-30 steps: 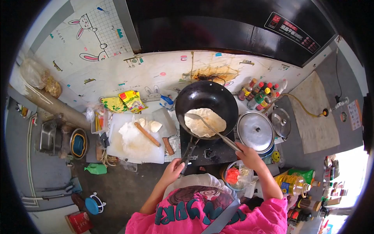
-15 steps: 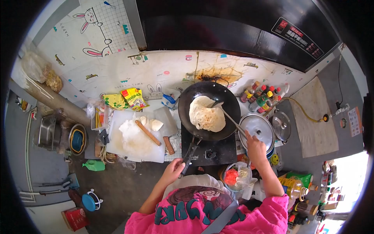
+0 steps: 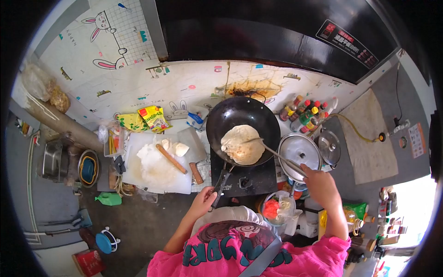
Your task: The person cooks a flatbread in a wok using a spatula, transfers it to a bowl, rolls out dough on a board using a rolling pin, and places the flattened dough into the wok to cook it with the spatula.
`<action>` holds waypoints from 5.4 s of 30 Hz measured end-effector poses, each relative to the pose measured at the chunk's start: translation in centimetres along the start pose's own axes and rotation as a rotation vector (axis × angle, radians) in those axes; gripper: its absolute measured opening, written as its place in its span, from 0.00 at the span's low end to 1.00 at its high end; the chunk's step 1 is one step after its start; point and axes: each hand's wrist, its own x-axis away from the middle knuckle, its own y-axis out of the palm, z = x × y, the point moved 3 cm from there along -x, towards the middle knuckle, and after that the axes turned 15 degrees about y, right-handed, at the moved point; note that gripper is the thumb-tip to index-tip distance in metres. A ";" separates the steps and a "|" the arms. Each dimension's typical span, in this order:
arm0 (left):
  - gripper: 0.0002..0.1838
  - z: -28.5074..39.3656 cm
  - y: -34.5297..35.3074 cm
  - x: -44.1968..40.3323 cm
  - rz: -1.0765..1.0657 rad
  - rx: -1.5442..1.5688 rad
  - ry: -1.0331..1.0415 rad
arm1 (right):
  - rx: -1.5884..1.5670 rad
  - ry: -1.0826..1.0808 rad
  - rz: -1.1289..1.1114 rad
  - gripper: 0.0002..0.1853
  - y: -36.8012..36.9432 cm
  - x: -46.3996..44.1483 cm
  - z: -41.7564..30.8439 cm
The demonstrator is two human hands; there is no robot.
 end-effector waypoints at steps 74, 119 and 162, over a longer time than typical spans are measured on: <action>0.33 4.7 2.6 -0.6 -0.030 -0.828 0.177 | -0.433 -0.121 0.515 0.20 13.8 -4.6 -3.7; 0.35 4.3 1.5 -0.9 -0.125 -0.625 0.155 | 0.300 -0.075 -0.098 0.30 5.9 0.9 -2.5; 0.35 3.5 1.3 -0.8 -0.107 -0.597 0.194 | -0.154 0.126 0.043 0.19 4.0 -6.8 2.6</action>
